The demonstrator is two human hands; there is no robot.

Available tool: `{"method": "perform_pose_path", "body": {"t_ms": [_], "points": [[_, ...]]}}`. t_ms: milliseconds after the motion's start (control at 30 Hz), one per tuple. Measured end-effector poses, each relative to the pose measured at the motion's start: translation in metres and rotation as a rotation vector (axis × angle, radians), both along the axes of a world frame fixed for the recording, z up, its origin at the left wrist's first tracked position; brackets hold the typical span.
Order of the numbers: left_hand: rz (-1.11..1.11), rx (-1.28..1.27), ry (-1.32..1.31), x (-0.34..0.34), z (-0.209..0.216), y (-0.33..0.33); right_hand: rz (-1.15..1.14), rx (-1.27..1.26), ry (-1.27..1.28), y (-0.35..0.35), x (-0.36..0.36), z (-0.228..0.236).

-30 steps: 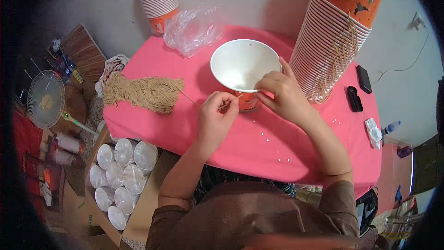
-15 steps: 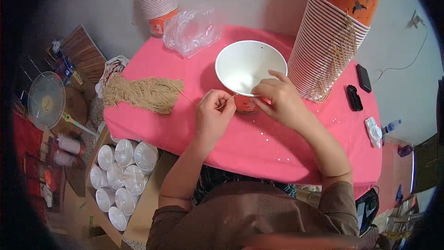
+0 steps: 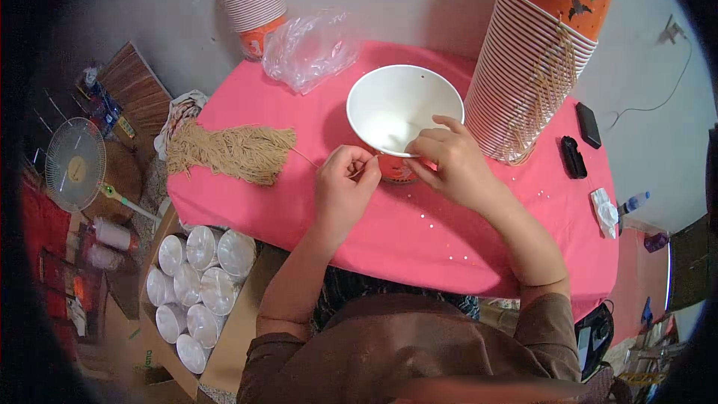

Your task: Manually attaching string handles to plastic buckets at a manufacturing workstation.

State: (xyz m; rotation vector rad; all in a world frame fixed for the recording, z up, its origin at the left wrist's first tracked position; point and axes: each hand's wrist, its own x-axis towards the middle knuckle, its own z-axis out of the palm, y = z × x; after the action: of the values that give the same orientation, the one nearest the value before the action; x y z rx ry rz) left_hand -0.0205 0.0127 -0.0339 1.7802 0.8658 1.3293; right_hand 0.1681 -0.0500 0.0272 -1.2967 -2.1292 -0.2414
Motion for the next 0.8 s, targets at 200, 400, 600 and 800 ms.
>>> {"method": "perform_pose_path", "body": {"t_ms": [200,400,600,800], "points": [[-0.007,-0.03,-0.017,0.0007,-0.0041,0.0015,-0.009,0.02,-0.016,-0.001,-0.0006,-0.0015],[-0.002,-0.019,-0.019,0.0028,-0.0023,-0.0015,-0.01,0.018,-0.026,-0.0023,-0.0004,-0.0015],[-0.027,-0.006,-0.008,0.0047,-0.0021,-0.0027,-0.002,0.047,-0.021,-0.0034,0.0007,-0.0038],[-0.061,-0.043,-0.033,0.0061,-0.0061,-0.0041,0.009,0.048,-0.012,-0.0035,0.0007,-0.0039]]}}
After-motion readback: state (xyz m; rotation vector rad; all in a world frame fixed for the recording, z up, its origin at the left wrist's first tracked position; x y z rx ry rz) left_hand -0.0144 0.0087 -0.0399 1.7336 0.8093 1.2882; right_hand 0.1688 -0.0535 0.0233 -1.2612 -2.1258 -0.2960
